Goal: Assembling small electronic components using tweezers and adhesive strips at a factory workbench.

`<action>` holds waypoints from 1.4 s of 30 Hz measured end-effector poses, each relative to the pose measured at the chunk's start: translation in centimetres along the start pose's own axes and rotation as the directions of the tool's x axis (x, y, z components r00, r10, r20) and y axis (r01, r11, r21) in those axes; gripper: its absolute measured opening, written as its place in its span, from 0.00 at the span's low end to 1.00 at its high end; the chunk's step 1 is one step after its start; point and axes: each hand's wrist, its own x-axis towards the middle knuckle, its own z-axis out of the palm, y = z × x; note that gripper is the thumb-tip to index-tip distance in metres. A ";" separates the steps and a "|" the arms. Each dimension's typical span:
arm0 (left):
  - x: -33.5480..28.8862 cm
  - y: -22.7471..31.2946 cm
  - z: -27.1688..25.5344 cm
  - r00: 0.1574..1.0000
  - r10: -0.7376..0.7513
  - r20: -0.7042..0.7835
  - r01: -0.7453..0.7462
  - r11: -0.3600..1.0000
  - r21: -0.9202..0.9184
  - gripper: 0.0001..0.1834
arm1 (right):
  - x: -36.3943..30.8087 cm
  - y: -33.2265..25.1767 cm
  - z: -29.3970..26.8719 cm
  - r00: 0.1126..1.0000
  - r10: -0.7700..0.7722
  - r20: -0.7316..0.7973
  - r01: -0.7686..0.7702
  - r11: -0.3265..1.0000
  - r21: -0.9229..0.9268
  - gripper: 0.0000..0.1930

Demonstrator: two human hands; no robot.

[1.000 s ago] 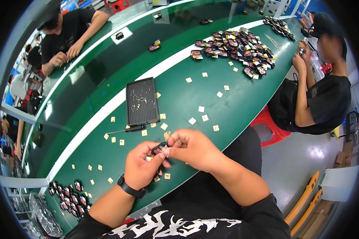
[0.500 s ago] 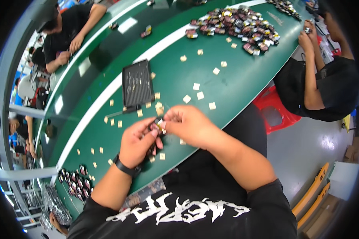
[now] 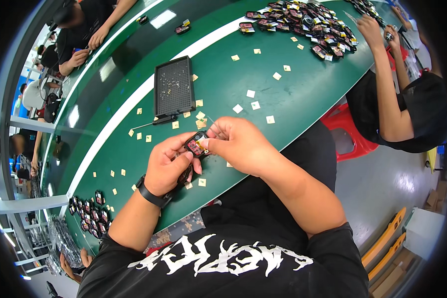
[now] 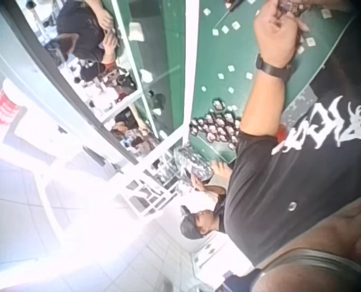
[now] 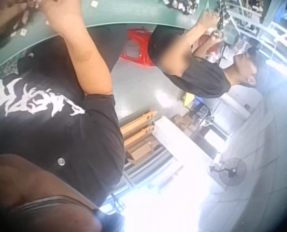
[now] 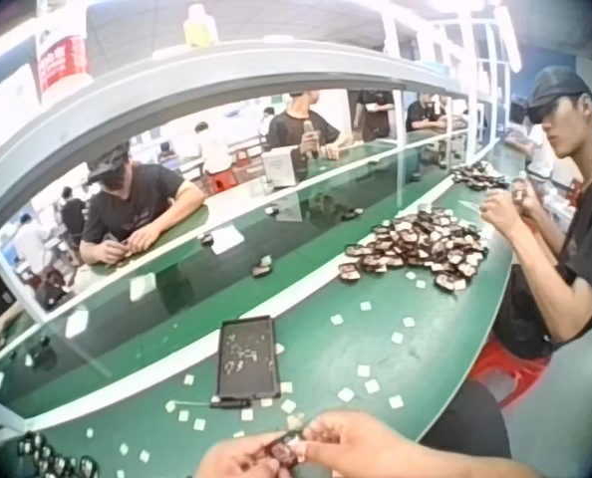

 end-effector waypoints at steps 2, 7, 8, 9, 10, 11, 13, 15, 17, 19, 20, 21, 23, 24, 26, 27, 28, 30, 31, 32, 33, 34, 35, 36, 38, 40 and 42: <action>0.1 0.1 -0.1 1.000 0.002 0.024 -0.003 0.999 0.041 0.24 | 0.0 0.4 -0.3 0.999 -0.050 0.021 0.050 0.999 0.018 0.07; 0.0 -0.2 0.0 0.995 0.091 0.041 -0.098 0.976 0.197 0.24 | -0.3 0.1 -0.7 0.998 -0.031 0.047 0.031 1.000 0.000 0.07; -0.1 -0.1 0.2 0.996 0.086 0.039 -0.092 0.978 0.187 0.23 | -0.5 -0.1 -0.7 0.999 -0.017 0.050 0.018 1.000 -0.015 0.07; -0.2 0.1 0.3 0.996 0.084 0.032 -0.089 0.979 0.181 0.23 | -0.6 -0.3 -0.5 0.998 -0.007 0.057 0.009 1.000 -0.029 0.07; -0.4 0.6 0.2 0.997 0.079 0.012 -0.080 0.979 0.189 0.23 | -0.5 -0.4 -0.3 0.998 -0.035 0.042 0.037 0.999 -0.035 0.07; -0.3 0.8 0.5 0.996 0.091 0.008 -0.091 0.974 0.206 0.22 | -0.6 -0.3 -0.3 0.998 -0.063 0.031 0.064 0.997 -0.042 0.07; -0.2 0.8 0.8 0.999 -0.003 -0.050 0.011 0.987 0.159 0.21 | -0.2 0.4 -0.1 0.995 -0.099 0.024 0.100 0.994 -0.044 0.08; -0.1 1.1 1.5 0.990 0.029 -0.136 -0.003 0.982 0.189 0.18 | 0.2 0.7 -0.1 0.994 -0.106 0.012 0.106 0.994 0.033 0.07; -0.9 1.5 1.5 0.971 0.188 -0.149 -0.124 0.924 0.363 0.16 | -0.2 -1.0 -0.2 0.996 -0.028 0.080 0.023 0.997 0.069 0.09; -2.1 2.2 0.9 0.915 0.374 -0.151 -0.227 0.786 0.575 0.14 | -0.7 -1.9 -0.3 0.992 0.013 0.128 -0.023 0.996 0.082 0.09; -3.0 2.8 0.6 0.891 0.418 -0.177 -0.216 0.733 0.645 0.14 | -0.7 -1.9 -0.4 0.991 0.027 0.130 -0.038 0.996 0.083 0.10; -3.8 3.3 0.0 0.867 0.459 -0.193 -0.199 0.675 0.711 0.14 | -0.7 -1.7 -0.6 0.991 0.039 0.128 -0.050 0.995 0.086 0.10; -6.3 4.0 -2.0 0.829 0.452 -0.331 -0.075 0.675 0.734 0.11 | -0.7 -1.7 -0.8 0.991 0.063 0.120 -0.074 0.994 0.085 0.10; -7.9 4.1 -3.3 0.781 0.458 -0.425 0.034 0.648 0.761 0.09 | -0.7 -1.7 -0.6 0.990 0.076 0.117 -0.086 0.993 0.079 0.10; -11.6 3.7 -6.6 0.661 0.448 -0.603 0.277 0.601 0.750 0.08 | -0.9 -1.7 -0.4 0.989 0.097 0.109 -0.106 0.991 0.077 0.09; -13.4 3.4 -8.5 0.595 0.455 -0.663 0.370 0.576 0.728 0.08 | -0.9 -1.6 -0.3 0.990 0.087 0.111 -0.095 0.993 0.066 0.08; -15.4 3.1 -10.5 0.549 0.505 -0.666 0.409 0.532 0.741 0.08 | -0.9 -1.7 -0.2 0.991 0.076 0.112 -0.082 0.995 0.054 0.08; -17.6 3.5 -14.0 0.472 0.487 -0.735 0.596 0.438 0.673 0.08 | -1.2 -2.1 -0.8 0.995 0.052 0.089 -0.057 0.997 0.054 0.07; -19.9 3.2 -15.3 0.466 0.532 -0.707 0.653 0.332 0.681 0.09 | -1.2 -2.1 -0.6 0.993 0.051 0.110 -0.057 0.997 0.052 0.07; -22.2 2.7 -16.3 0.433 0.495 -0.753 0.692 0.352 0.630 0.09 | -1.1 -2.0 -0.1 0.989 0.059 0.136 -0.066 0.997 0.048 0.07; -23.2 2.2 -17.6 0.413 0.463 -0.784 0.708 0.378 0.596 0.09 | -1.1 -1.9 0.0 0.988 0.057 0.145 -0.064 0.997 0.046 0.07; -23.9 1.9 -18.7 0.415 0.419 -0.808 0.740 0.360 0.568 0.09 | -1.0 -1.7 0.1 0.987 0.055 0.152 -0.063 0.997 0.048 0.07; -24.4 1.3 -19.7 0.417 0.373 -0.829 0.764 0.350 0.541 0.09 | -1.0 -1.7 0.3 0.987 0.054 0.151 -0.061 0.997 0.040 0.07; -24.9 1.0 -20.2 0.417 0.324 -0.849 0.789 0.334 0.516 0.09 | -0.9 -1.5 0.5 0.986 0.048 0.159 -0.053 0.998 0.026 0.07; -22.7 2.3 -21.0 0.417 0.118 -0.901 0.807 0.409 0.426 0.13 | -1.1 -1.5 0.0 0.994 0.016 0.106 -0.018 1.000 0.012 0.07; -22.4 2.5 -22.0 0.503 0.149 -0.851 0.803 0.282 0.524 0.15 | -1.2 -1.5 -0.3 0.993 -0.044 0.113 0.044 0.999 0.001 0.07; -23.6 2.1 -21.8 0.549 0.308 -0.777 0.801 0.070 0.594 0.18 | -1.2 -0.8 0.0 0.990 -0.081 0.119 0.083 0.997 -0.009 0.07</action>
